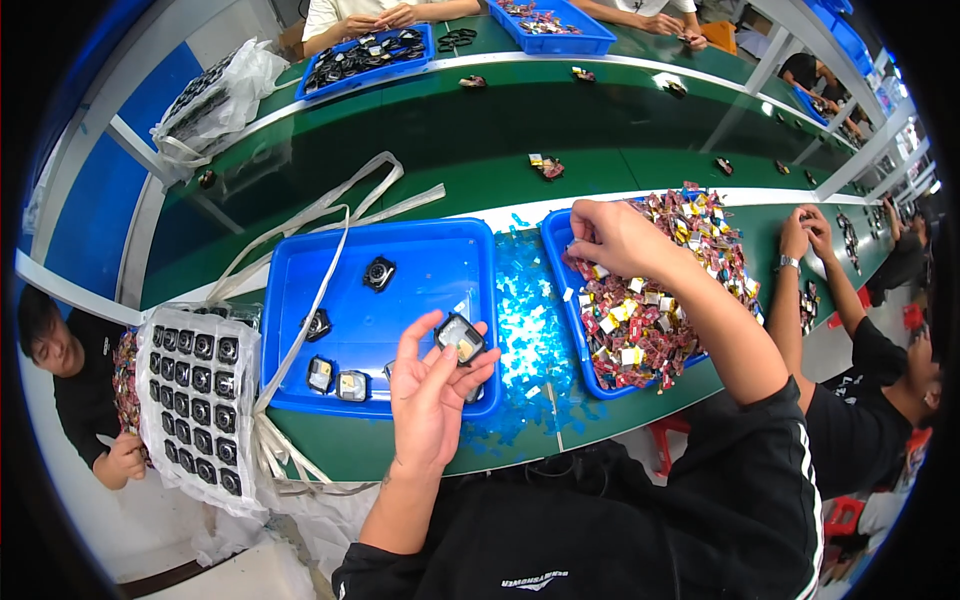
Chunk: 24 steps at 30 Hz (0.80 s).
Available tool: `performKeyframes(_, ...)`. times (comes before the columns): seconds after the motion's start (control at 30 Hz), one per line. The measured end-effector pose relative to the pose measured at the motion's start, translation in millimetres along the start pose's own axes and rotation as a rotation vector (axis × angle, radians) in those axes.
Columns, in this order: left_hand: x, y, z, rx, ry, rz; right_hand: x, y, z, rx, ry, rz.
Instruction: The recorder is assembling small electronic components, specifically placing smartwatch internal parts into blue trays on a production line.
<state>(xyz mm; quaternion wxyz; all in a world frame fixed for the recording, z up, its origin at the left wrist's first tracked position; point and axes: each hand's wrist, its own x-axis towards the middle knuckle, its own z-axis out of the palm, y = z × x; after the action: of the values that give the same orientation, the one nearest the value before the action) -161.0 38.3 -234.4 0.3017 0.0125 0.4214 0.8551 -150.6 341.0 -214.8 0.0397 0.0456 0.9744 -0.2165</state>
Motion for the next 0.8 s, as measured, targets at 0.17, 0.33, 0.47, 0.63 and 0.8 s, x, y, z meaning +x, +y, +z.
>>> performKeyframes(0.17,-1,-5,-21,0.191,-0.105,0.083,-29,-28,-18,0.814,0.236,0.166)
performKeyframes(0.33,5,-3,10,0.959,-0.18,0.523,-73,-45,1,1.722,0.048,0.276)
performKeyframes(0.47,8,3,39,1.16,-0.299,0.853,-84,-72,25,1.875,-0.062,0.366)
performKeyframes(0.63,10,2,34,1.062,-0.355,0.668,-91,-89,40,1.765,-0.058,0.331)
performKeyframes(0.8,9,-5,24,0.576,-0.173,0.139,-97,-93,42,0.308,0.715,-0.387)
